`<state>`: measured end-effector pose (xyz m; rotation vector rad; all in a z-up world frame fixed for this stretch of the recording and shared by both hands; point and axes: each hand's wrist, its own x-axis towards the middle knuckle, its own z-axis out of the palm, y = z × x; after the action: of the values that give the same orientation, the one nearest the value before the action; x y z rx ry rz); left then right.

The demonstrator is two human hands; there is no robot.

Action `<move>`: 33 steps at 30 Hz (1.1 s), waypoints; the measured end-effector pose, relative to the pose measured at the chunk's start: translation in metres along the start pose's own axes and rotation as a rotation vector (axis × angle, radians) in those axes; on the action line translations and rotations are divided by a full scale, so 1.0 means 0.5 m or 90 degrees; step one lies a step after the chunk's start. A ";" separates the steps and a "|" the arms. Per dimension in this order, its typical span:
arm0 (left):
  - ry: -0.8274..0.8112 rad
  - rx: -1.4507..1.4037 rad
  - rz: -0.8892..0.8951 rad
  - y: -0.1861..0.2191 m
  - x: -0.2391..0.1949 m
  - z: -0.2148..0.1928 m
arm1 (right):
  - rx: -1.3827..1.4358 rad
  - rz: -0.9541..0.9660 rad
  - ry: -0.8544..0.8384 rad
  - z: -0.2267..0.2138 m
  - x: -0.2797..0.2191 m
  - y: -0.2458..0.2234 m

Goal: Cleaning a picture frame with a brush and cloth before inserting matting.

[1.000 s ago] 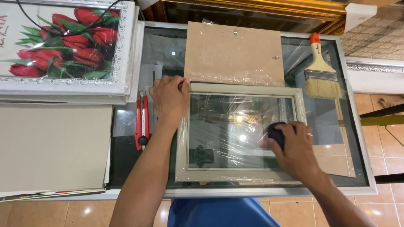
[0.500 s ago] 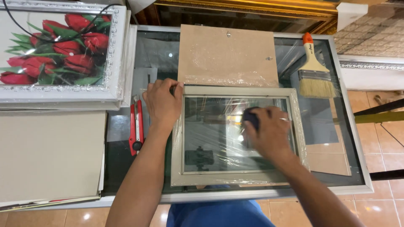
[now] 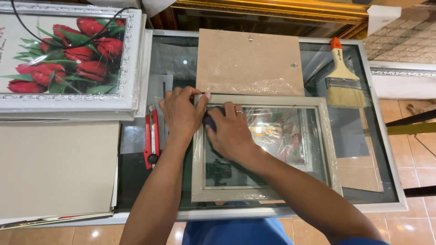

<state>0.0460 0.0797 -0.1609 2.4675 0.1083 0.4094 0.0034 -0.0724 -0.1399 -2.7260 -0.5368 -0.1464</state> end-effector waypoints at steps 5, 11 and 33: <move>-0.003 -0.019 -0.026 0.007 0.006 0.004 | -0.099 0.142 0.011 -0.085 -0.099 0.236; -0.019 -0.012 -0.052 0.019 0.004 0.004 | -0.150 0.322 -0.059 -0.166 -0.154 0.405; -0.083 -0.011 -0.081 0.021 0.009 -0.013 | 0.149 -0.131 -0.145 -0.076 -0.153 0.029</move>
<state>0.0478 0.0758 -0.1484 2.4473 0.2043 0.1929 -0.0626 -0.1256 -0.1221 -2.4692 -0.8426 0.1678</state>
